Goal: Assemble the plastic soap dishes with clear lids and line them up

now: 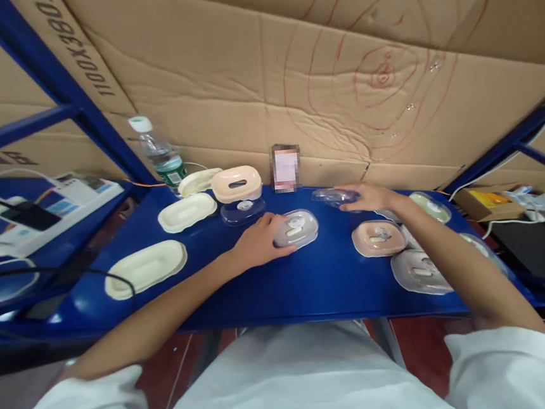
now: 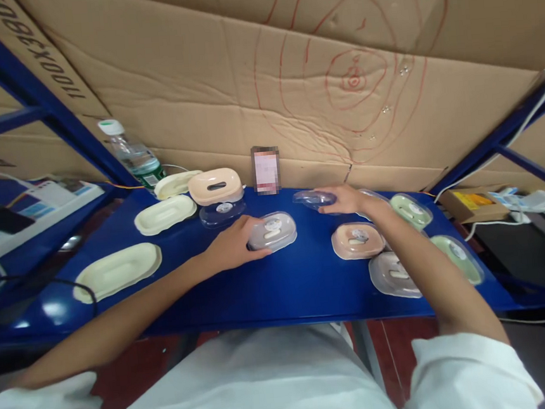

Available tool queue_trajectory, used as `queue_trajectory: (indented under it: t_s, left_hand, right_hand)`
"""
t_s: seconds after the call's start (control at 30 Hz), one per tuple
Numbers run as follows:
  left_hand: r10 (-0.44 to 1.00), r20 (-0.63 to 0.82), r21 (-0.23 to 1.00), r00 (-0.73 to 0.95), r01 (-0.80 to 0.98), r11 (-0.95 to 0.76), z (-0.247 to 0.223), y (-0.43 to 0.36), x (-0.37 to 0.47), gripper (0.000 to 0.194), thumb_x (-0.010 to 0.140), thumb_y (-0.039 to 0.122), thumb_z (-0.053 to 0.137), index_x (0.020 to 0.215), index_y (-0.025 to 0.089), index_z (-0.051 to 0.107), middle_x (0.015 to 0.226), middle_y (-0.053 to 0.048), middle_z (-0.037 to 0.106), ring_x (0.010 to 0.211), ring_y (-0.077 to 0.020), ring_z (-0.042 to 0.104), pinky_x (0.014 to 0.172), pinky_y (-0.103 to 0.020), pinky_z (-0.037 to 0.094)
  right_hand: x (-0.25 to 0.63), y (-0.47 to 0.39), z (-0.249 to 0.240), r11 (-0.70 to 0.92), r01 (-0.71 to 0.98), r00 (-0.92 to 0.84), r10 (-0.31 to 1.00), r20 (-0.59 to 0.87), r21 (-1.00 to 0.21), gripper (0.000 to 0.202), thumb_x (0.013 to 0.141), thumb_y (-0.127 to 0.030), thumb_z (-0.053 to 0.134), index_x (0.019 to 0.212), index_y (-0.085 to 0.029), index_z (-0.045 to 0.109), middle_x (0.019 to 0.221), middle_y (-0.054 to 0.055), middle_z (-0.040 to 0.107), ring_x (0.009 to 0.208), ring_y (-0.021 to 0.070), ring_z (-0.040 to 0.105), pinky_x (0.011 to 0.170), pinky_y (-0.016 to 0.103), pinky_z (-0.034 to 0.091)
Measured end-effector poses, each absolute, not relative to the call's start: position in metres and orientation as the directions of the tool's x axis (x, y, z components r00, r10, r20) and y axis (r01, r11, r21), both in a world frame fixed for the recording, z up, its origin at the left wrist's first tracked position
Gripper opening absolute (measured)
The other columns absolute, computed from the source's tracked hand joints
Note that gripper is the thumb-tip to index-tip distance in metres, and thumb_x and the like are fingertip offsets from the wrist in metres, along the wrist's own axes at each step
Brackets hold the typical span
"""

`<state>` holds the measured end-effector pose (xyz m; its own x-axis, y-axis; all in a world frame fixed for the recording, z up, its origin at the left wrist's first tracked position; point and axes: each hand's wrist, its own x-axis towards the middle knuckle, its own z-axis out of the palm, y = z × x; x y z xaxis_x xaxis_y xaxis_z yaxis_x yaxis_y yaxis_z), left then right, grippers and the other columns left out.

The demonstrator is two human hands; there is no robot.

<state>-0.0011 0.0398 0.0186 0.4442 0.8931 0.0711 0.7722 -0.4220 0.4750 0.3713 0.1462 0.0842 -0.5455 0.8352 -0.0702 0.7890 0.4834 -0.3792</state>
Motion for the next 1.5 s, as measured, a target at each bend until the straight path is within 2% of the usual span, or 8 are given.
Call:
queue_trajectory:
  t_s: [0.2, 0.3, 0.5, 0.67, 0.77, 0.97, 1.33, 1.5]
  left_hand:
    - [0.914, 0.091, 0.666, 0.396, 0.658, -0.351, 0.019, 0.06, 0.068, 0.077, 0.093, 0.057, 0.077, 0.154, 0.025, 0.043, 0.151, -0.018, 0.049, 0.131, -0.0452, 0.067, 0.103, -0.056, 0.057]
    - [0.899, 0.124, 0.732, 0.421, 0.573, -0.369, 0.016, 0.08, 0.077, 0.084, 0.096, 0.056, 0.071, 0.161, 0.019, 0.032, 0.155, -0.02, 0.047, 0.134, -0.036, 0.065, 0.104, -0.047, 0.054]
    - [0.9, 0.093, 0.792, 0.425, 0.517, -0.326, -0.001, 0.085, 0.028, 0.079, 0.096, 0.031, 0.073, 0.161, 0.018, 0.03, 0.149, -0.02, 0.054, 0.09, -0.0149, 0.073, 0.089, -0.04, 0.064]
    - [0.818, 0.24, 0.53, 0.522, 0.636, -0.561, 0.012, 0.04, -0.026, 0.059, 0.099, 0.014, 0.053, 0.157, 0.023, 0.048, 0.158, -0.017, 0.05, 0.142, -0.0338, 0.058, 0.122, -0.056, 0.048]
    - [0.819, 0.206, 0.379, 0.535, 0.728, -0.571, 0.028, 0.006, -0.078, 0.046, 0.104, 0.027, 0.053, 0.149, 0.03, 0.06, 0.161, -0.013, 0.051, 0.151, -0.0386, 0.049, 0.127, -0.063, 0.038]
    - [0.942, 0.328, 0.269, 0.07, 0.949, -0.164, 0.017, -0.068, -0.185, 0.04, 0.104, 0.047, 0.054, 0.131, 0.022, 0.068, 0.148, -0.016, 0.061, 0.137, -0.0415, 0.06, 0.117, -0.064, 0.047]
    - [0.756, 0.28, 0.487, 0.591, 0.591, -0.643, 0.0, -0.05, -0.068, 0.035, 0.112, 0.029, 0.045, 0.132, 0.028, 0.073, 0.151, -0.008, 0.067, 0.142, -0.0254, 0.062, 0.123, -0.044, 0.049]
    - [0.813, 0.422, 0.419, 0.402, 0.709, -0.568, 0.038, 0.026, -0.067, 0.033, 0.11, 0.03, 0.044, 0.126, 0.022, 0.071, 0.131, -0.012, 0.073, 0.126, -0.027, 0.068, 0.113, -0.045, 0.052]
  right_hand:
    - [0.375, 0.106, 0.125, 0.502, 0.737, -0.541, 0.84, 0.05, -0.452, 0.062, 0.097, -0.057, 0.071, 0.152, -0.027, 0.066, 0.147, 0.008, 0.072, 0.125, 0.0334, 0.073, 0.109, 0.052, 0.061]
    - [0.354, 0.062, 0.122, 0.563, 0.776, -0.542, 0.826, 0.157, -0.284, 0.06, 0.101, -0.051, 0.068, 0.156, -0.026, 0.063, 0.151, 0.012, 0.068, 0.128, 0.0376, 0.071, 0.112, 0.058, 0.059]
    - [0.287, -0.028, 0.069, 0.501, 0.862, -0.448, 0.823, 0.351, -0.075, 0.052, 0.106, -0.044, 0.062, 0.156, -0.029, 0.062, 0.16, 0.018, 0.057, 0.134, 0.0481, 0.065, 0.107, 0.069, 0.058]
    - [0.248, -0.035, 0.033, 0.597, 0.795, -0.538, 0.776, 0.329, -0.107, 0.051, 0.107, -0.04, 0.063, 0.157, -0.03, 0.06, 0.16, 0.018, 0.058, 0.133, 0.0443, 0.065, 0.109, 0.066, 0.058]
    - [0.242, -0.023, 0.019, 0.661, 0.733, -0.606, 0.742, 0.288, -0.162, 0.051, 0.109, -0.04, 0.061, 0.159, -0.03, 0.057, 0.163, 0.018, 0.054, 0.142, 0.0426, 0.06, 0.114, 0.064, 0.056]
    - [0.262, 0.002, 0.014, 0.668, 0.723, -0.651, 0.745, 0.15, -0.177, 0.072, 0.107, -0.037, 0.066, 0.172, -0.028, 0.036, 0.177, 0.019, 0.035, 0.158, 0.0428, 0.044, 0.122, 0.063, 0.051]
    - [0.266, 0.017, 0.022, 0.619, 0.785, -0.607, 0.777, 0.163, -0.024, 0.087, 0.096, 0.001, 0.051, 0.175, -0.026, 0.028, 0.182, 0.016, 0.025, 0.168, 0.0369, 0.026, 0.131, 0.065, 0.034]
    - [0.264, 0.015, 0.01, 0.767, 0.641, -0.756, 0.634, 0.159, -0.011, 0.09, 0.08, 0.012, 0.05, 0.163, -0.024, 0.052, 0.181, 0.015, 0.028, 0.167, 0.0341, 0.029, 0.134, 0.066, 0.027]
